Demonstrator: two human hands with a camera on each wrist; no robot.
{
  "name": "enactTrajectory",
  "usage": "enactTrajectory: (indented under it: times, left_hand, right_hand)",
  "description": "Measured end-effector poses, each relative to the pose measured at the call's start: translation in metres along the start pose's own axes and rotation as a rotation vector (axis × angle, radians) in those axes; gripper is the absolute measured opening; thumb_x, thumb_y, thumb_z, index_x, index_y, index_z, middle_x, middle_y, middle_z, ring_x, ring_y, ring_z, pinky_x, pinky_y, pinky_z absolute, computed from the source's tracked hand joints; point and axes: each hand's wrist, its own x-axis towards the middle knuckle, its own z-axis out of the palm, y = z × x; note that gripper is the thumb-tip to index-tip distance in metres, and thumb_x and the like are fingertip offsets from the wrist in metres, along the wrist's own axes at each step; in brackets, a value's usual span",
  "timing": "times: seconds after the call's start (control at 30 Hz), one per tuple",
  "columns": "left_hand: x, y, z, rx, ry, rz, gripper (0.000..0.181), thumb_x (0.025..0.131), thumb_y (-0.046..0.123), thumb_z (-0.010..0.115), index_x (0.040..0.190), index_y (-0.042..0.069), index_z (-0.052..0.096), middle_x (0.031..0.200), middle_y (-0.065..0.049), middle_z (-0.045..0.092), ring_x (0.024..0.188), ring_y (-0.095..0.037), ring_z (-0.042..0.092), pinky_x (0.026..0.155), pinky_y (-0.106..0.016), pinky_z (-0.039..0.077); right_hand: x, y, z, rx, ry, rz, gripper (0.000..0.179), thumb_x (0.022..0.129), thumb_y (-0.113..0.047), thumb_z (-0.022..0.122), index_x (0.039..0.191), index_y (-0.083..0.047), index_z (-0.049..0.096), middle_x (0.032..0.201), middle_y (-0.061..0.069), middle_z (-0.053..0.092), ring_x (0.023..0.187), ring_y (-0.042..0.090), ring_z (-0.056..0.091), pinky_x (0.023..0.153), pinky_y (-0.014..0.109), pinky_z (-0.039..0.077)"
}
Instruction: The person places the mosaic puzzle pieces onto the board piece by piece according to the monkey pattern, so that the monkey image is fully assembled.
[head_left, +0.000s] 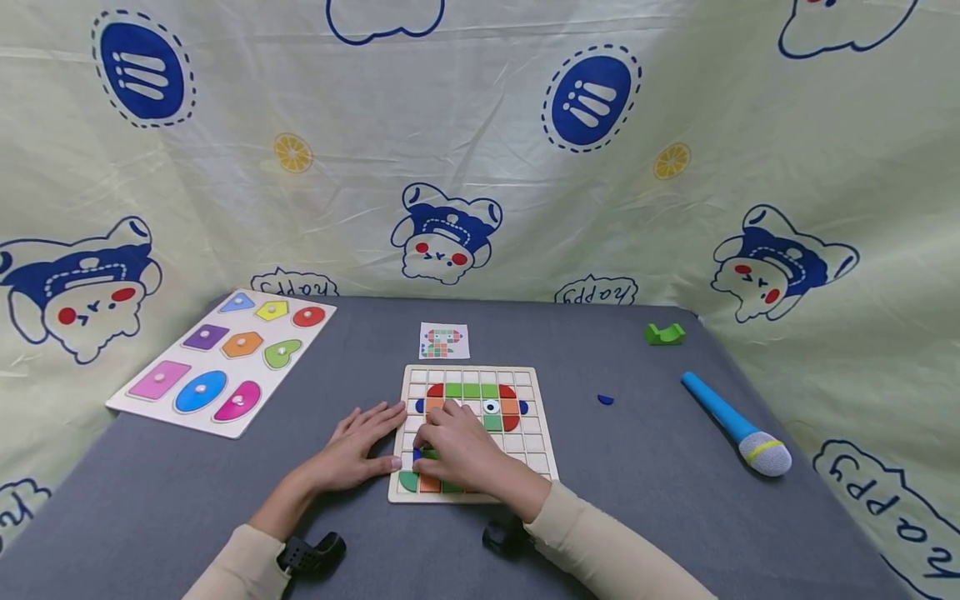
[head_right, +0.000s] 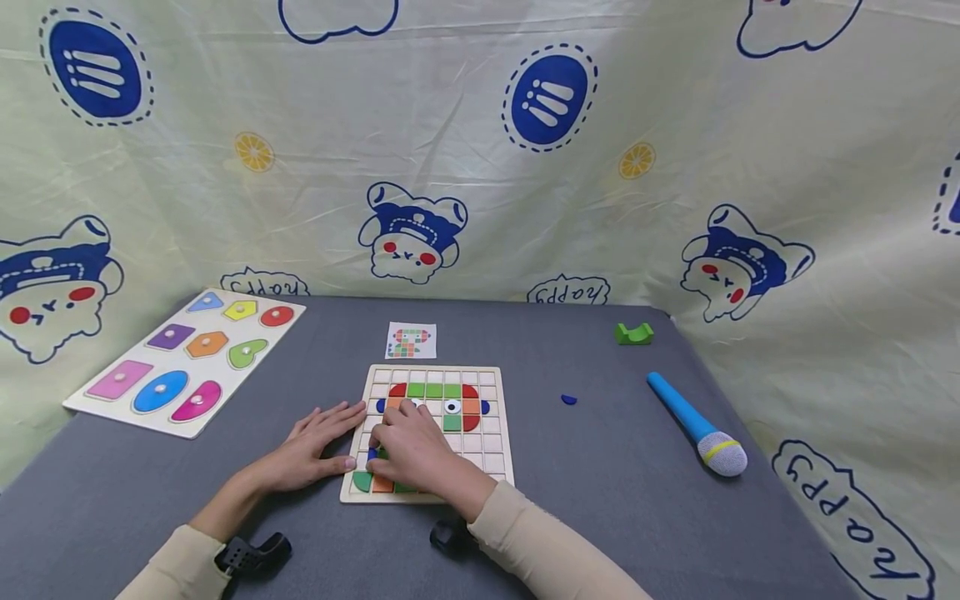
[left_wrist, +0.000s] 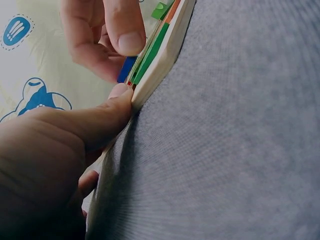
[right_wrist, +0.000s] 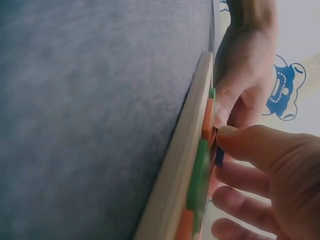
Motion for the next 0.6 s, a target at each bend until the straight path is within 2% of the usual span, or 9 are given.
enactTrajectory:
  times: [0.37,0.6]
  left_hand:
    - [0.0005,0.0000,-0.0006,-0.003,-0.002,-0.003,0.069,0.090,0.037,0.060,0.146,0.007,0.034,0.155,-0.012,0.030,0.144,-0.040,0.018,0.112,-0.063,0.003]
    - [0.0007,-0.0006,0.0008,0.008,0.008,-0.007,0.068,0.090,0.037,0.060,0.146,0.008,0.035,0.155,-0.011,0.031,0.144,-0.039,0.020,0.111,-0.063,0.004]
  right_hand:
    - [0.0053,-0.0033,0.0026,-0.010,-0.020,0.030,0.024,0.081,-0.046,0.070,0.093,-0.025,0.073,0.092,-0.007,0.059,0.084,0.011,0.040,0.080,0.031,0.039]
    - [0.0049,-0.0026,0.0045,-0.014,-0.022,0.023,0.023,0.080,-0.046,0.070,0.091,-0.026,0.073,0.091,-0.008,0.057,0.084,0.011,0.041,0.076,0.028,0.037]
